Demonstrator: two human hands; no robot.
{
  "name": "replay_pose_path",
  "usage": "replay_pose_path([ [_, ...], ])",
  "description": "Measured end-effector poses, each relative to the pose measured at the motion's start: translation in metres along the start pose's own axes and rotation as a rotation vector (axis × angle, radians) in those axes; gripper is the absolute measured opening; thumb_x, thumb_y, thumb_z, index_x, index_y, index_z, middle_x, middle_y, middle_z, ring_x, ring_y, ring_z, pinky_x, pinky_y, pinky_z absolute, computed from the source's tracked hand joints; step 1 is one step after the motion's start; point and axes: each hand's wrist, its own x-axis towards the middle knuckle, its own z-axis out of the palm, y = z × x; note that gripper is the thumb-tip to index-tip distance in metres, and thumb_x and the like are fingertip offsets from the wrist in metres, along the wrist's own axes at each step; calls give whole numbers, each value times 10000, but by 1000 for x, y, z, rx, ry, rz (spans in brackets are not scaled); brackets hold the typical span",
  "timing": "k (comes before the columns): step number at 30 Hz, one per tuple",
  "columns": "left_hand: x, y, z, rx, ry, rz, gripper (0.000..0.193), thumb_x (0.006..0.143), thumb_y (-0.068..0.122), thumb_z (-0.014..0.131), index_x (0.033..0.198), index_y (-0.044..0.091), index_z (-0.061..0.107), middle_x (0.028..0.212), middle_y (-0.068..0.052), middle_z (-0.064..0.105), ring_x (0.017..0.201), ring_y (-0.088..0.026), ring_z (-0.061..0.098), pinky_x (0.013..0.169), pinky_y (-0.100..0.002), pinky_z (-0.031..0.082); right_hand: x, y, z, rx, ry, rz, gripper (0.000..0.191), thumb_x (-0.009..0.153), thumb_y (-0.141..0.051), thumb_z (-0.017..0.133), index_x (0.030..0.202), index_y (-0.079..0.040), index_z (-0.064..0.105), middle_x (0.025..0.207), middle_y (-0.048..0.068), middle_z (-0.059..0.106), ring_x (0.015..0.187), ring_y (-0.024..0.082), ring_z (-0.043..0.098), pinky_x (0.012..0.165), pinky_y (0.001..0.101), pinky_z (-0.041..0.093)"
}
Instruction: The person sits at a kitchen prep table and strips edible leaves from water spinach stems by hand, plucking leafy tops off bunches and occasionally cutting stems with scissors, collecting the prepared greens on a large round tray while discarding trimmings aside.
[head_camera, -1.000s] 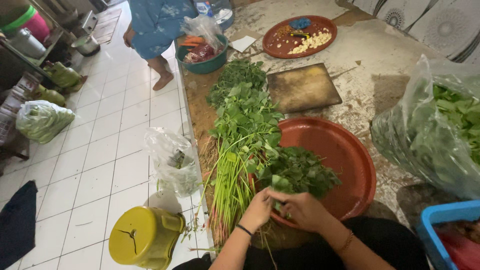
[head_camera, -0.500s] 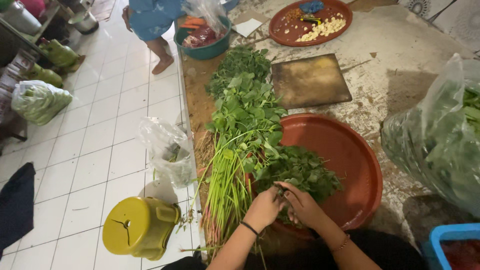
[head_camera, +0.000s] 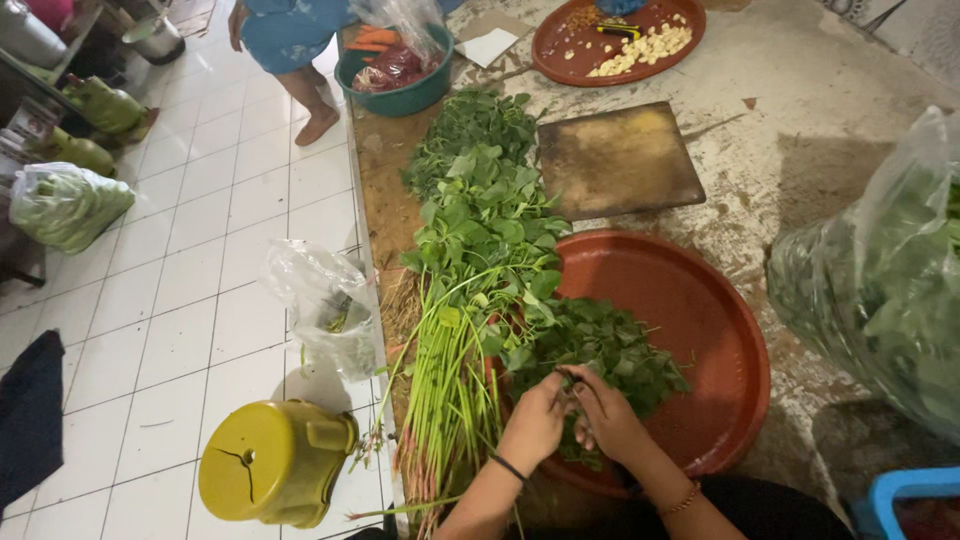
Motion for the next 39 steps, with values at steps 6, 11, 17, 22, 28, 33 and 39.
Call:
replay_pose_path([
  [6, -2, -5, 8, 21, 101, 75, 205, 946, 28, 501, 1139, 16, 568, 957, -255, 674, 943, -447, 673, 765, -463, 529, 3, 3, 0, 5, 42, 38, 329, 1029, -212, 444, 1305, -65, 544, 818, 75, 726, 458, 129, 590, 398, 290, 481],
  [11, -9, -5, 8, -49, 115, 39, 161, 979, 54, 478, 1098, 27, 583, 966, -242, 683, 937, -432, 688, 767, -450, 543, 4, 0, 1, -61, 21, 3, 328, 1044, -250, 437, 1291, -51, 520, 794, 103, 692, 462, 142, 615, 398, 297, 501],
  [17, -6, -5, 6, -19, 185, 105, 134, 964, 43, 493, 1070, 7, 566, 940, -261, 660, 939, -458, 660, 773, -452, 532, 0, -9, 2, -98, -11, 22, 369, 1033, -309, 421, 1332, -102, 487, 800, 84, 692, 474, 149, 611, 414, 306, 510],
  [22, -6, -2, 7, -14, 170, 30, 137, 976, 55, 480, 1079, 7, 557, 909, -264, 633, 883, -450, 653, 752, -461, 519, 2, -6, 2, -192, 2, 27, 338, 1053, -341, 430, 1273, -88, 475, 728, 127, 636, 483, 156, 583, 442, 305, 499],
  [28, -9, -3, 17, 50, 191, -52, 116, 1014, 120, 486, 1014, 10, 525, 884, -251, 635, 872, -453, 643, 722, -486, 496, 7, 1, 3, -209, 81, 13, 302, 1027, -314, 467, 1211, -75, 457, 688, 96, 635, 488, 159, 606, 421, 319, 497],
  [33, -5, -3, 15, 21, 253, -14, 106, 1003, 122, 493, 1015, 20, 520, 849, -245, 628, 842, -457, 637, 702, -493, 497, 7, -8, -1, -112, 149, 37, 308, 1031, -299, 469, 1210, -49, 465, 748, 44, 709, 470, 150, 600, 407, 319, 491],
  [39, -11, 6, 4, 74, 130, -145, 503, 1000, 139, 497, 1483, 169, 359, 884, -233, 672, 831, -415, 680, 748, -475, 515, 4, -15, -9, -134, 51, 35, 574, 989, -323, 468, 1535, -194, 344, 646, 74, 666, 423, 114, 534, 396, 295, 492],
])
